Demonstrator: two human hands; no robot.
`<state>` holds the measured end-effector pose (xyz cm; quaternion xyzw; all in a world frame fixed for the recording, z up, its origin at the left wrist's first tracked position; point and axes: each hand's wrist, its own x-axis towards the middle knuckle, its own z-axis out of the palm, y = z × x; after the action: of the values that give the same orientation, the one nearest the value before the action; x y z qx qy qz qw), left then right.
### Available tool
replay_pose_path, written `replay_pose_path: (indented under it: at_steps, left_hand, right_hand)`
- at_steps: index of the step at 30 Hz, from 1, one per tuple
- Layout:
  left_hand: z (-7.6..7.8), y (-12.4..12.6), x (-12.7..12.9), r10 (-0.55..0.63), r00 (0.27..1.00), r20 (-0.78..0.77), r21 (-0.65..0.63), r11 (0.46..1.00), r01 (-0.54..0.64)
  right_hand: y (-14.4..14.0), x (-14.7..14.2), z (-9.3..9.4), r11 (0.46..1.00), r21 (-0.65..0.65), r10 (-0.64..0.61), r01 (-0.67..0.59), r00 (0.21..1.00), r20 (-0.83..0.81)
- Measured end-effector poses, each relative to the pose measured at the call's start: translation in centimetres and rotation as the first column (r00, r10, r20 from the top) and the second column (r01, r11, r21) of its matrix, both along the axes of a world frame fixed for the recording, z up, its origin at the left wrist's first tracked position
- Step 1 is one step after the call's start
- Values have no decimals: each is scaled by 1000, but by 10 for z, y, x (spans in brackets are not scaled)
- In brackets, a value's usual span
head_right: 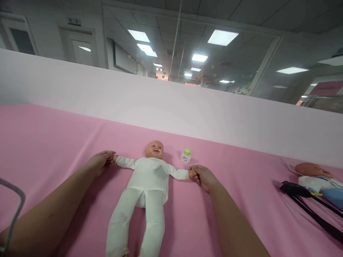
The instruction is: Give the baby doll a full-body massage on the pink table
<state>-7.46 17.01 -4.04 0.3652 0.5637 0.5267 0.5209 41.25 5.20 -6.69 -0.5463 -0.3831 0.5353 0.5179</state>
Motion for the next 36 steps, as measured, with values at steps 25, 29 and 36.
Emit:
replay_pose_path:
  at_steps: [25, 29, 36]
  left_hand:
    - [-2, 4, 1, 8, 999, 46, -5, 1000, -7]
    - [-3, 4, 1, 2, 998, 59, -9, 1000, -1]
    - [-6, 5, -5, -55, 996, 76, 25, 998, 53]
  right_hand:
    - [6, 9, -11, 998, 15, 61, -60, 995, -84]
    - [3, 11, -10, 995, 23, 96, -94, 983, -157]
    - [3, 16, -12, 993, 3, 113, -115, 978, -174]
